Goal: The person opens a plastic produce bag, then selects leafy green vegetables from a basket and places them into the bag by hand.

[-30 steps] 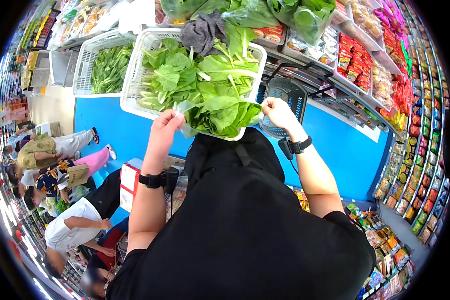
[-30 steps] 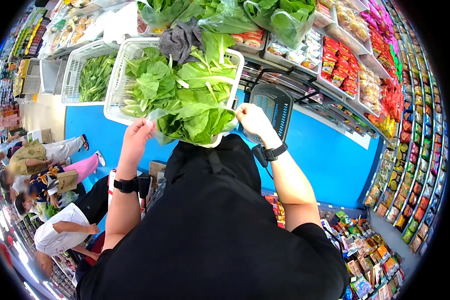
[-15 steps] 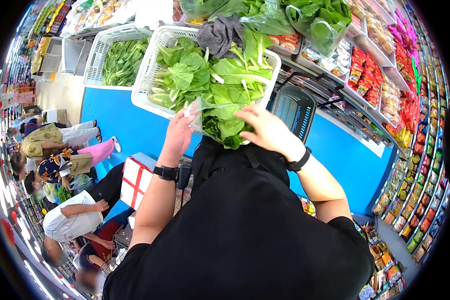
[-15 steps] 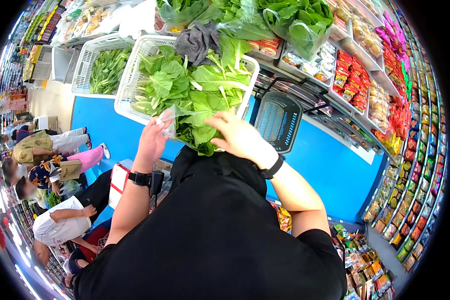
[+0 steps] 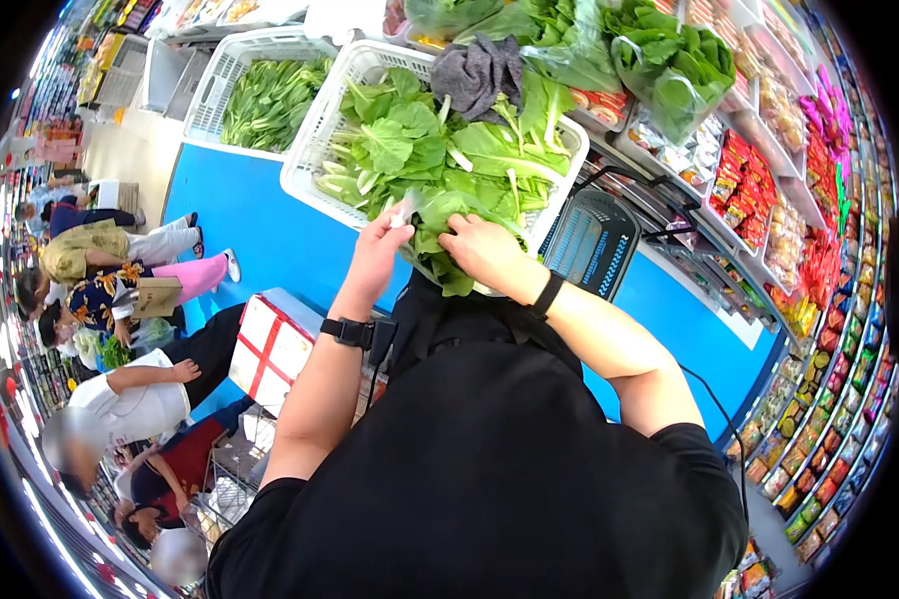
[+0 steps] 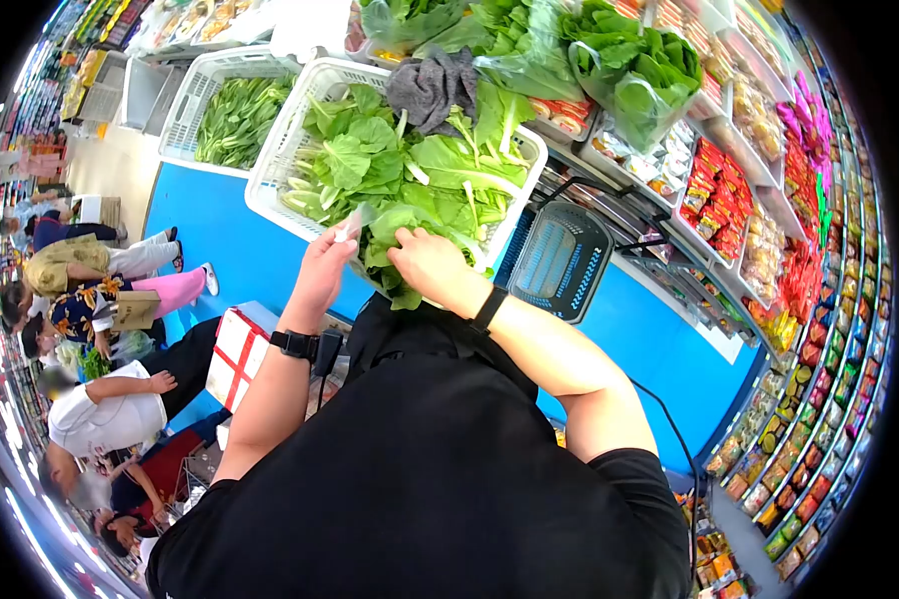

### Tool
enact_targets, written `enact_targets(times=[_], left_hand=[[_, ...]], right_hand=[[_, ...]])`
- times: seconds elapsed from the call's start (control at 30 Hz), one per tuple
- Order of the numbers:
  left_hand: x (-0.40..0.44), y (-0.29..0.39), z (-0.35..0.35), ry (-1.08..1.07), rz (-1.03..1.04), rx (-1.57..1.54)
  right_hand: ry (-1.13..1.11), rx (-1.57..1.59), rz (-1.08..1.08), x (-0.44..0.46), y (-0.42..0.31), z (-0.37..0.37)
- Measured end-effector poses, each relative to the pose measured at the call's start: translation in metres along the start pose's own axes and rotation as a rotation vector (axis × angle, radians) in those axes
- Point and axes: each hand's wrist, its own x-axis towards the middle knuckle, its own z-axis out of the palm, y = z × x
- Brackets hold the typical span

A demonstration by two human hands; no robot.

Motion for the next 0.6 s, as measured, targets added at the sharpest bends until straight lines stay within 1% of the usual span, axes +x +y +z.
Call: enact_targets(times=[0.03,0.07,0.1,0.13,0.17,0.2,0.23,0.27,0.3,0.37,0.4,0.43,0.5,0.57,0.6], left_hand=[[0.004,-0.001,-0.006,0.024,0.050,0.104],[0.006,-0.002,-0.012,0.052,0.101,0.208],[0.007,-0.002,-0.014,0.071,0.107,0.200],[0.006,-0.004,-0.013,0.059,0.179,0.323],[0.004,-0.006,-0.011,0.050,0.245,0.447],[-0.002,-0.002,-0.009,-0.012,0.272,0.582],[-0.006,-0.001,-0.001,-0.060,0.236,0.488],[-0.012,0.009,0.007,-0.153,0.138,0.464],[-0.018,0.018,0.014,-0.249,0.038,0.436],[-0.025,0.020,0.023,-0.353,-0.033,0.212],[-0.025,0.024,0.025,-0.369,0.001,0.119],[-0.023,0.029,0.027,-0.363,0.000,0.114],[-0.015,0.034,0.031,-0.392,0.089,0.197],[-0.010,0.036,0.031,-0.362,0.076,0.174],[-0.009,0.045,0.029,-0.386,0.131,0.367]], right_hand=[[-0.046,-0.012,-0.003,0.002,0.000,-0.006],[-0.030,0.046,0.007,0.001,0.001,-0.013],[-0.016,0.106,0.019,-0.002,0.000,-0.032],[0.047,0.211,0.017,-0.003,0.005,-0.049],[0.142,0.262,0.047,-0.010,0.009,-0.068],[0.143,0.295,0.162,-0.016,0.013,-0.090],[0.185,0.295,0.248,-0.023,0.025,-0.098],[0.224,0.283,0.308,-0.032,0.045,-0.098],[0.197,0.353,0.488,-0.039,0.053,-0.103],[0.150,0.259,0.508,-0.059,0.086,-0.094],[0.109,0.314,0.571,-0.066,0.091,-0.091],[0.067,0.369,0.637,-0.071,0.092,-0.088],[-0.058,0.468,0.685,-0.079,0.096,-0.078],[-0.137,0.510,0.697,-0.084,0.098,-0.061],[-0.145,0.533,0.710,-0.087,0.100,-0.051]])
